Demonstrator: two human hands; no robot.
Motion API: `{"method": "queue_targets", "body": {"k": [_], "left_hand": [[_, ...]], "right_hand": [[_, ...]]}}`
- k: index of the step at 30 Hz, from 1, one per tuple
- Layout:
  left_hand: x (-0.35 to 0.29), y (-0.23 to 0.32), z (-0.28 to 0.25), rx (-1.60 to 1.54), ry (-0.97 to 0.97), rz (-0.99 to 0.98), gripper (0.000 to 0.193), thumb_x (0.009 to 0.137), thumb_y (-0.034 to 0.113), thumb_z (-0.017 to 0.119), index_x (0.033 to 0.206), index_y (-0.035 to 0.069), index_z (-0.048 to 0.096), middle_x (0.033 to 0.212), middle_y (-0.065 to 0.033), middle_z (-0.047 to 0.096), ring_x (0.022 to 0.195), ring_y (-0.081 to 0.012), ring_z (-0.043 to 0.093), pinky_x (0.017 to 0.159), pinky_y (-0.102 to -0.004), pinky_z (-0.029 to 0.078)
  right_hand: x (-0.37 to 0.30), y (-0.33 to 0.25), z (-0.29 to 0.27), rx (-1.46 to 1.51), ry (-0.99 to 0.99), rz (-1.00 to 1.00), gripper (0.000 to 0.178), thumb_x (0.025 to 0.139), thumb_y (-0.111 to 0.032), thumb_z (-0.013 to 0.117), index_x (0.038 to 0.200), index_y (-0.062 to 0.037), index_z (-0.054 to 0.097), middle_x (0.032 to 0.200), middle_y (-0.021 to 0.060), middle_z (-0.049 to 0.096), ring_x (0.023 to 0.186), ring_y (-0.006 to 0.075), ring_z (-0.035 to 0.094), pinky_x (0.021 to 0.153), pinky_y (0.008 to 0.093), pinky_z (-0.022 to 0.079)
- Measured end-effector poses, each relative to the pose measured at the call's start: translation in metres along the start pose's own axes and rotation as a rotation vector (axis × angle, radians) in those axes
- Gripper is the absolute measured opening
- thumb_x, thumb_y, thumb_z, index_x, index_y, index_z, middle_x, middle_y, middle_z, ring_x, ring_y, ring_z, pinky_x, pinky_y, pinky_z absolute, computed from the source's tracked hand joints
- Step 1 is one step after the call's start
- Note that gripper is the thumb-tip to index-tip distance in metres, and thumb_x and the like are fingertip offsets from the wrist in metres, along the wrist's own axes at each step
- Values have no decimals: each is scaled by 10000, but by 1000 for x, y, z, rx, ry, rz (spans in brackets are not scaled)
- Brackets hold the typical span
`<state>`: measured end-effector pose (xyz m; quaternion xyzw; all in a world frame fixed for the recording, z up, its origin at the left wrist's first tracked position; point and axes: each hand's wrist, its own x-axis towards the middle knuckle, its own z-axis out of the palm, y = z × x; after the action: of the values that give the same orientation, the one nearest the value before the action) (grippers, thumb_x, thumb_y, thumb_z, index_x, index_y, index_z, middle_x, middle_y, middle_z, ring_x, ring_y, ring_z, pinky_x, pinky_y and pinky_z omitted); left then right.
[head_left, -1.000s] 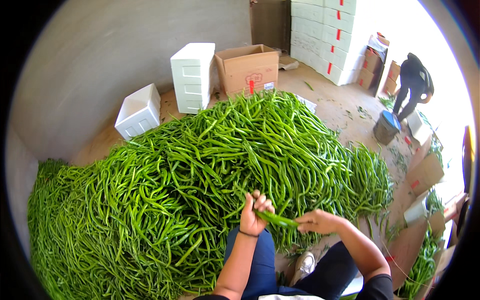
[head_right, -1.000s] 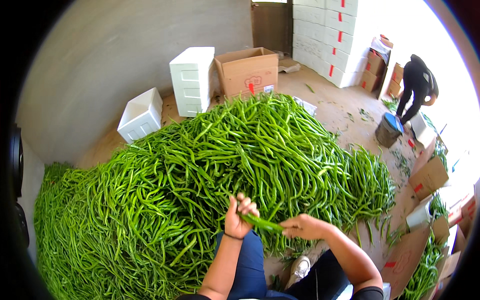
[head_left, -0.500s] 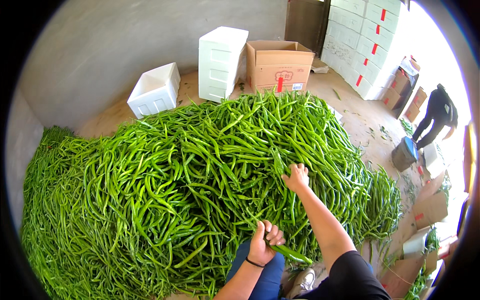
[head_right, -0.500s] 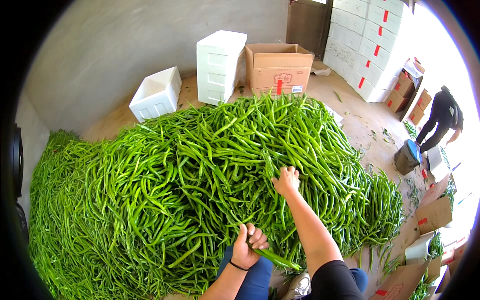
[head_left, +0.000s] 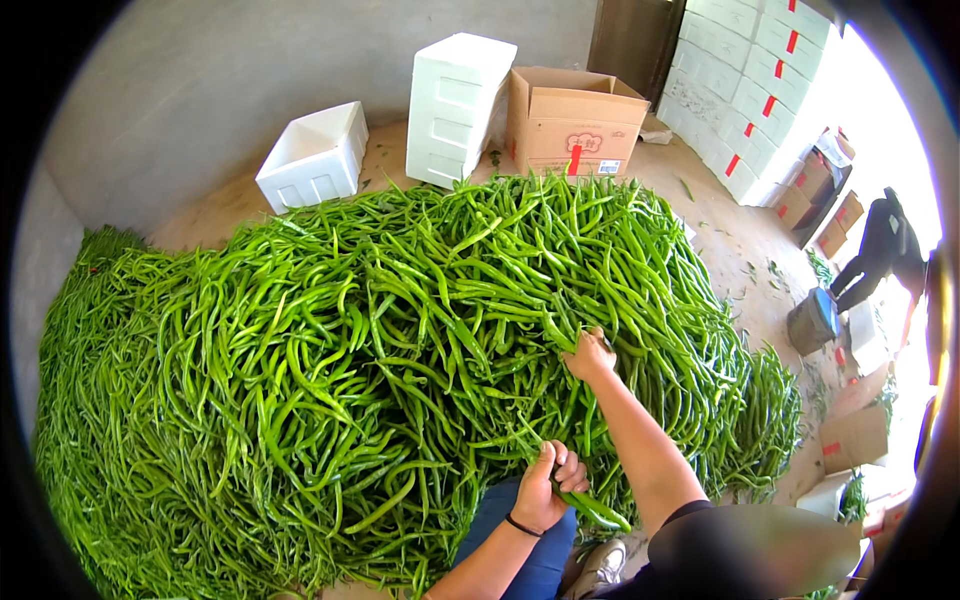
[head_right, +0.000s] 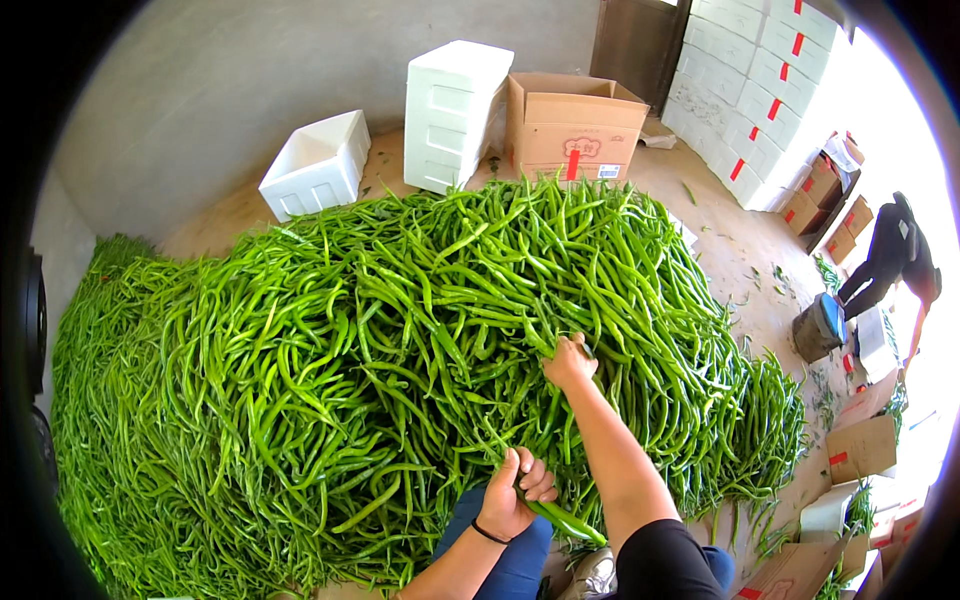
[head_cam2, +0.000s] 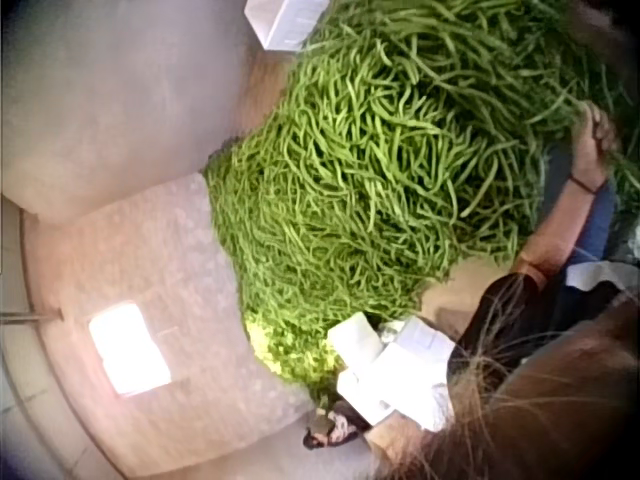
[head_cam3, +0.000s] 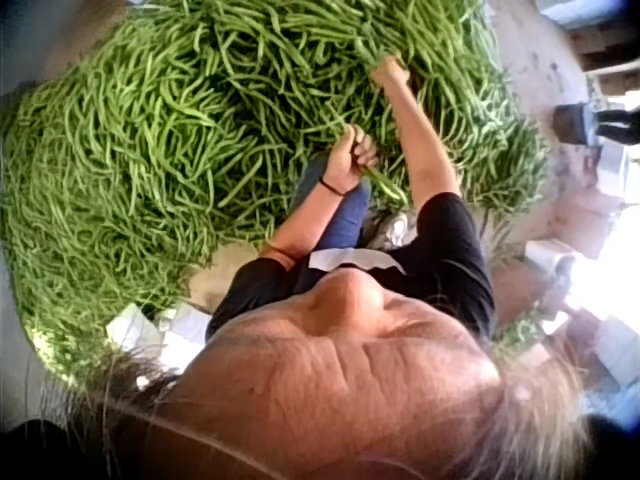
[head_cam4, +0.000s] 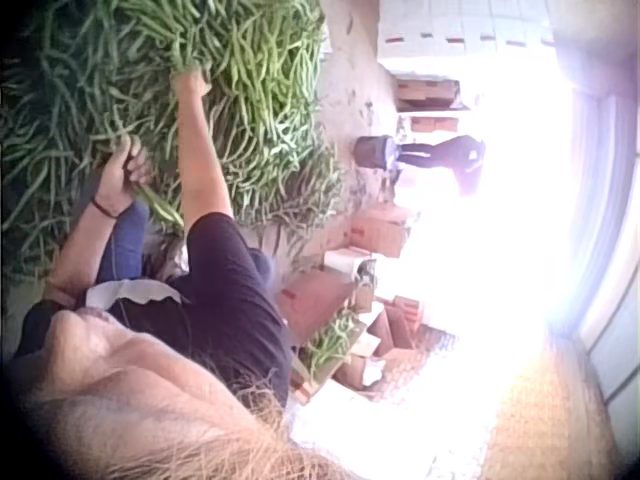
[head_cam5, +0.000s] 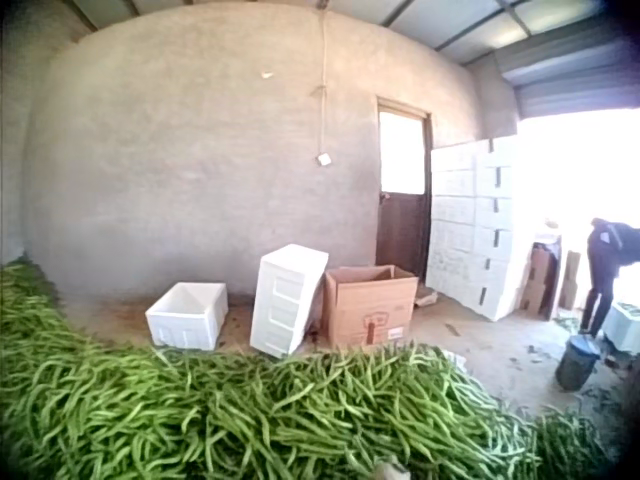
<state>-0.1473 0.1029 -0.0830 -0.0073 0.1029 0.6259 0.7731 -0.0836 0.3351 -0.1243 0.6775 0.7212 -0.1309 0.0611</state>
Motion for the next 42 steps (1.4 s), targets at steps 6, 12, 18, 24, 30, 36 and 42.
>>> {"method": "queue_targets", "body": {"k": [6, 12, 18, 24, 30, 36, 42], "left_hand": [[-8, 1, -1, 0, -35, 30, 361, 948, 459, 427, 782, 139, 409, 616, 28, 286, 554, -108, 310, 593, -273, 342], [-24, 3, 5, 54, -37, 80, 342, 947, 442, 447, 782, 144, 415, 634, 28, 317, 577, -109, 322, 617, -281, 354], [-44, 2, 8, 72, -86, 84, 302, 947, 390, 482, 808, 123, 451, 654, 16, 353, 613, -126, 343, 621, -294, 375], [-75, 21, 15, 260, -102, 105, 227, 932, 321, 534, 834, 119, 500, 654, 26, 366, 604, -106, 363, 585, -259, 383], [-93, 52, 92, 525, -97, 72, 289, 954, 227, 485, 1151, 20, 524, 1051, -139, 606, 953, -264, 608, 920, -439, 496], [-80, 15, 98, 469, -149, 52, 347, 957, 286, 484, 1233, 76, 491, 1126, -67, 578, 987, -205, 598, 856, -365, 517], [-110, 4, 75, 677, -39, 148, 284, 890, 127, 608, 1148, 58, 512, 1023, -74, 616, 876, -191, 636, 767, -369, 554]], "right_hand": [[-17, 72, -3, 666, 44, -258, 509, 818, -395, 671, 1146, -31, 534, 1040, 168, 640, 987, 259, 606, 868, 368, 459], [-112, 96, -101, 1131, 56, -660, 120, 910, -111, 555, 1010, -45, 561, 950, 72, 663, 969, 181, 604, 896, 370, 463], [-95, 149, -179, 1952, 142, -651, 263, 942, -242, 513, 1153, -88, 546, 1221, 112, 561, 1159, 290, 510, 979, 461, 398], [-120, 168, -241, 1965, 201, -731, 317, 903, -174, 583, 1191, -57, 520, 1213, 142, 556, 1119, 314, 540, 961, 475, 442], [-220, 117, -245, 1525, -536, -633, 329, 884, -194, 599, 1133, 9, 527, 1158, 227, 576, 1021, 340, 603, 904, 456, 501], [-264, 42, -154, 1424, -752, -501, 297, 893, -183, 607, 1138, -21, 571, 1053, 91, 641, 934, 208, 629, 818, 358, 526], [-288, 17, -110, 1191, -551, -575, 406, 937, -294, 543, 1216, -10, 465, 1042, 54, 570, 928, 123, 524, 820, 299, 467]]}}
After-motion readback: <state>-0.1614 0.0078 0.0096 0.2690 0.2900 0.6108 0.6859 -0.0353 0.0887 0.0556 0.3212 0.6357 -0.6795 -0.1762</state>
